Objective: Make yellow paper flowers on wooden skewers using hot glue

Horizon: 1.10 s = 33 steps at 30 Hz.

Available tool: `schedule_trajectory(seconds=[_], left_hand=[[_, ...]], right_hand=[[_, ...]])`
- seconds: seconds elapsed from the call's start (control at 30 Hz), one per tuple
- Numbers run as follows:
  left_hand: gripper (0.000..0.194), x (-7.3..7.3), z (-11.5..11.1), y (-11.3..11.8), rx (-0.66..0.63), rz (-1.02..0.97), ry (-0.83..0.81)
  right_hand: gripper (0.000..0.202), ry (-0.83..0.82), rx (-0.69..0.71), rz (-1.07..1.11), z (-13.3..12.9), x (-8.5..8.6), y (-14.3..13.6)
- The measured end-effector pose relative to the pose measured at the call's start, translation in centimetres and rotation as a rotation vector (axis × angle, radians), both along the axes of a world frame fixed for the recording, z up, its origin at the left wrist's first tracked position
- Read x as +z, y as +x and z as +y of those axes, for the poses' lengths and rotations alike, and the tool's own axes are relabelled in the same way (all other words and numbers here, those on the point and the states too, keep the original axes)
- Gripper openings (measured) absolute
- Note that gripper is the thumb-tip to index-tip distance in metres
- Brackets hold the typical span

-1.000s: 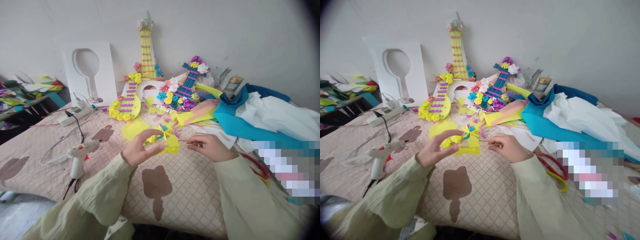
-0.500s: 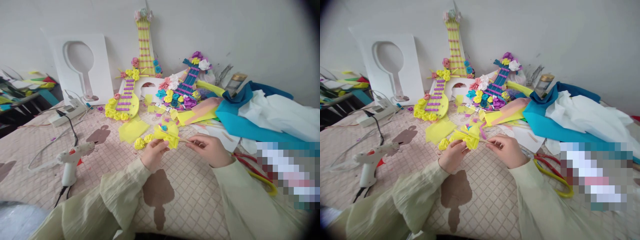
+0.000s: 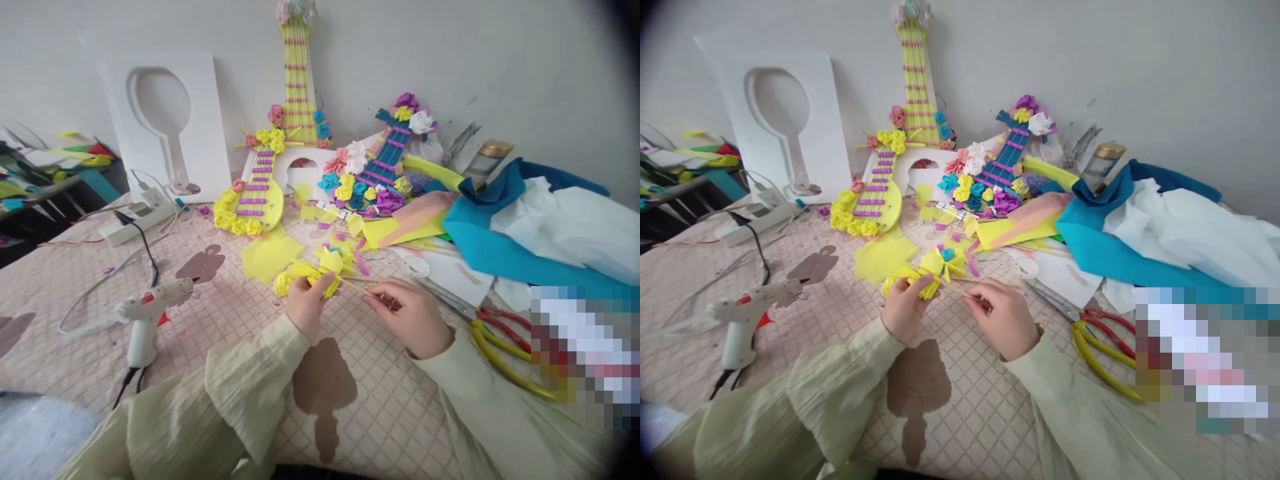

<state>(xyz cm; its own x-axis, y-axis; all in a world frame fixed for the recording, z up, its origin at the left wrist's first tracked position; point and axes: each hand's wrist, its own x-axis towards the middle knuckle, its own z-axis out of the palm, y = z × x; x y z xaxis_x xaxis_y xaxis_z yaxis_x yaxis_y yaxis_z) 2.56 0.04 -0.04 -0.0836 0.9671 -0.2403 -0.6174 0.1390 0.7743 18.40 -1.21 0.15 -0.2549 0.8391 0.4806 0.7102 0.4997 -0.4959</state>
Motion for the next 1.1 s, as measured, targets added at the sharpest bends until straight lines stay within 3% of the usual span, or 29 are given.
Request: schedule_trajectory(seconds=[0.4,0.63,0.77,0.93,1.0,1.1], left_hand=[[0.024,0.7,0.9,-1.2,0.163,-0.1,0.053],[0.026,0.5,-0.5,-0.1,-0.11,-0.017,0.099],[0.029,0.4,-1.0,0.0,-0.324,-0.131,0.023],[0.028,0.6,-1.1,-0.3,-0.43,-0.164,-0.036],[0.027,1.0,-0.8,-1.0,-0.356,-0.142,-0.004],[0.032,2.0,0.2,-2.8,-0.075,-0.047,0.147]], right_hand=[[0.014,-0.26,-0.041,0.011,1.2,1.9,3.8],[0.025,-0.449,-0.11,0.367,0.6,3.6,2.1],[0.033,-0.628,-0.017,0.482,0.8,4.1,-0.1],[0.031,-0.703,0.098,0.574,2.2,3.6,-1.8],[0.031,-0.714,0.121,0.607,2.8,3.6,-1.9],[0.032,-0.747,0.162,0.615,3.2,4.0,-1.7]])
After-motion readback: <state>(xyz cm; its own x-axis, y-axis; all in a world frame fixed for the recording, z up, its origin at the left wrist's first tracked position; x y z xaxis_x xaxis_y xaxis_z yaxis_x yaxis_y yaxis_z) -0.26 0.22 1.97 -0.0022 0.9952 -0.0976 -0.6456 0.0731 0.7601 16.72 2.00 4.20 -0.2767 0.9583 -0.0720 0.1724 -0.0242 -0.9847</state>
